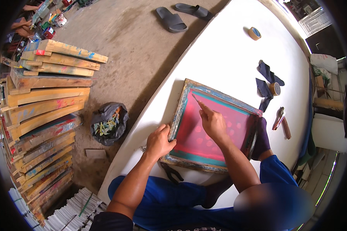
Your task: The person sits on the floor and uses a small metal tool to scrape the edge of a rectangular frame with a pink surface. The person repeatedly scrapes along the frame's border, removing material and creating small debris.
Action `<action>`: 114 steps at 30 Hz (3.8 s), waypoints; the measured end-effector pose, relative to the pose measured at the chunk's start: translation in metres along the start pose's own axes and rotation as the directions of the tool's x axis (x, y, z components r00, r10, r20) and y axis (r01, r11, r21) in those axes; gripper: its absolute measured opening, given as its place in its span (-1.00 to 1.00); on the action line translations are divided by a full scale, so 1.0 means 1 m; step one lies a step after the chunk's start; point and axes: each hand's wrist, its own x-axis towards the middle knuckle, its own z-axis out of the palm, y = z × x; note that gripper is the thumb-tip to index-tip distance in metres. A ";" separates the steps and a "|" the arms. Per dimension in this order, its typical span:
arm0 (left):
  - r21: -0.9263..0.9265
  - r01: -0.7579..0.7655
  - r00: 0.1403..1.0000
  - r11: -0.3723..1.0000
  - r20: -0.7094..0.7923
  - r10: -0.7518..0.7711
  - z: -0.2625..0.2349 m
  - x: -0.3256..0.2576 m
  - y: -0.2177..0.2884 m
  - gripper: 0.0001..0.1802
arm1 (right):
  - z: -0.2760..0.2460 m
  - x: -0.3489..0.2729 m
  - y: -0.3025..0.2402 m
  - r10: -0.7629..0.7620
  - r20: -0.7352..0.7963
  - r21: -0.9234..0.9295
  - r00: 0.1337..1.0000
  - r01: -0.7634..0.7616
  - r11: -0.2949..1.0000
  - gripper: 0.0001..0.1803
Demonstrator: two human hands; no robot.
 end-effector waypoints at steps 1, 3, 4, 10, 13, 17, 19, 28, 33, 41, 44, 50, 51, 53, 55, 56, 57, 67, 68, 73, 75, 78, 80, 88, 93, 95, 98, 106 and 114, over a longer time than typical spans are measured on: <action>0.003 0.005 1.000 1.000 -0.007 -0.005 0.000 0.000 -0.001 -0.47 | 0.000 0.002 -0.002 -0.039 -0.008 0.003 0.999 0.039 0.999 -0.57; 0.005 0.007 1.000 1.000 0.000 -0.007 0.001 0.002 -0.001 -0.45 | -0.001 0.004 -0.006 -0.073 0.003 -0.027 0.997 0.073 0.997 -0.56; 0.007 0.010 1.000 1.000 0.014 -0.010 0.001 0.001 -0.001 -0.43 | 0.001 0.005 -0.009 -0.069 0.027 -0.054 0.997 0.070 0.996 -0.56; 0.005 0.015 1.000 1.000 0.021 -0.015 -0.001 0.001 -0.001 -0.37 | 0.003 0.001 -0.012 -0.082 0.012 -0.035 0.997 0.082 0.996 -0.58; 0.003 0.015 1.000 1.000 0.025 -0.015 -0.002 0.002 -0.001 -0.37 | 0.002 -0.003 -0.014 -0.066 0.020 -0.025 0.998 0.066 0.997 -0.58; 0.013 0.055 0.996 0.998 0.074 -0.056 -0.006 0.003 0.004 -0.38 | -0.001 -0.002 -0.021 -0.051 0.037 -0.073 0.998 0.053 0.996 -0.58; -0.006 0.027 0.999 1.000 0.038 -0.027 -0.004 0.003 0.003 -0.39 | -0.002 -0.002 -0.024 -0.041 0.046 -0.085 0.998 0.045 0.995 -0.58; -0.009 0.010 1.000 1.000 0.018 -0.010 -0.001 0.003 0.000 -0.39 | -0.002 -0.006 -0.027 -0.024 0.084 -0.102 0.996 0.033 0.994 -0.58; -0.016 0.003 1.000 1.000 -0.018 -0.003 0.000 0.001 -0.001 -0.32 | -0.011 -0.002 -0.041 -0.005 0.127 -0.181 0.992 0.028 0.983 -0.58; 0.070 -0.022 1.000 0.997 -0.018 0.023 0.002 0.000 0.001 -0.26 | -0.008 -0.001 -0.068 -0.116 0.166 -0.547 0.979 0.189 0.816 -0.42; 0.087 -0.028 0.999 0.996 -0.016 0.030 0.000 0.000 0.002 -0.26 | -0.007 -0.002 -0.077 -0.017 0.216 -0.532 0.976 0.132 0.836 -0.38; 0.066 -0.028 0.999 0.997 -0.030 0.030 0.000 -0.002 0.002 -0.27 | -0.014 0.004 -0.073 -0.037 0.246 -0.440 0.968 0.145 0.886 -0.35; 0.056 -0.031 0.999 0.998 -0.038 0.033 0.003 -0.003 -0.002 -0.29 | -0.016 0.004 -0.083 -0.018 0.269 -0.466 0.963 0.146 0.872 -0.35; 0.034 -0.037 0.998 0.999 -0.053 0.038 0.007 -0.003 -0.007 -0.31 | -0.015 0.005 -0.096 0.035 0.295 -0.498 0.955 0.123 0.858 -0.35; 0.041 0.000 1.000 0.999 -0.001 0.000 0.008 0.000 -0.005 -0.32 | -0.012 0.007 -0.102 0.077 0.312 -0.519 0.947 0.101 0.849 -0.40; 0.046 0.017 1.000 0.999 0.024 -0.018 0.006 0.000 -0.003 -0.32 | -0.010 0.006 -0.104 0.091 0.315 -0.522 0.945 0.092 0.848 -0.45; 0.043 0.002 1.000 0.999 -0.007 -0.002 0.006 -0.001 -0.004 -0.32 | -0.010 0.006 -0.106 0.106 0.318 -0.525 0.942 0.082 0.847 -0.49; -0.021 -0.041 0.995 0.999 -0.088 0.039 0.009 0.002 -0.004 -0.38 | -0.002 0.013 -0.018 0.034 0.217 0.196 0.976 -0.077 0.978 -0.49; -0.032 -0.029 0.997 0.999 -0.073 0.026 0.008 0.003 -0.003 -0.39 | -0.006 0.015 -0.018 0.171 0.333 0.307 0.927 -0.279 0.910 -0.48; -0.008 -0.022 0.998 1.000 -0.059 0.021 0.008 0.004 -0.002 -0.45 | 0.019 0.008 0.012 -0.173 0.046 0.218 0.984 0.159 0.963 -0.49; 0.001 -0.004 0.998 1.000 -0.061 0.004 0.005 0.002 -0.004 -0.46 | 0.015 0.007 0.003 -0.053 0.135 0.313 0.989 0.008 0.950 -0.49; -0.016 -0.008 0.997 1.000 -0.073 0.007 0.007 0.000 -0.006 -0.45 | -0.011 0.020 -0.015 0.320 0.601 0.509 0.732 -0.659 0.554 -0.51; -0.015 -0.006 0.998 1.000 -0.063 0.005 0.008 0.001 -0.008 -0.41 | -0.014 0.022 -0.014 0.304 0.551 0.507 0.777 -0.601 0.617 -0.52; -0.012 -0.014 0.997 1.000 -0.071 0.013 0.006 0.001 -0.007 -0.37 | -0.007 -0.001 -0.028 -0.016 0.122 -0.017 0.992 0.019 1.000 -0.56; -0.030 -0.027 0.998 0.999 -0.063 0.025 0.004 0.002 -0.003 -0.33 | -0.019 -0.001 -0.049 -0.023 0.149 -0.217 0.989 0.055 0.975 -0.55; -0.021 -0.020 0.998 1.000 -0.057 0.019 0.003 0.001 -0.003 -0.34 | -0.020 -0.001 -0.059 -0.048 0.172 -0.339 0.984 0.105 0.935 -0.53; 0.016 -0.083 0.988 0.996 -0.132 0.084 0.009 0.001 -0.007 -0.27 | -0.010 -0.003 -0.062 -0.071 0.193 -0.507 0.979 0.161 0.847 -0.52; 0.030 -0.087 0.992 0.996 -0.092 0.089 0.009 0.001 -0.009 -0.35 | -0.008 0.000 -0.053 -0.051 0.202 -0.361 0.978 0.123 0.924 -0.50; -0.013 -0.077 0.994 0.997 -0.080 0.076 0.003 0.002 -0.004 -0.41 | -0.020 0.008 -0.056 0.062 0.288 -0.230 0.956 0.007 0.973 -0.52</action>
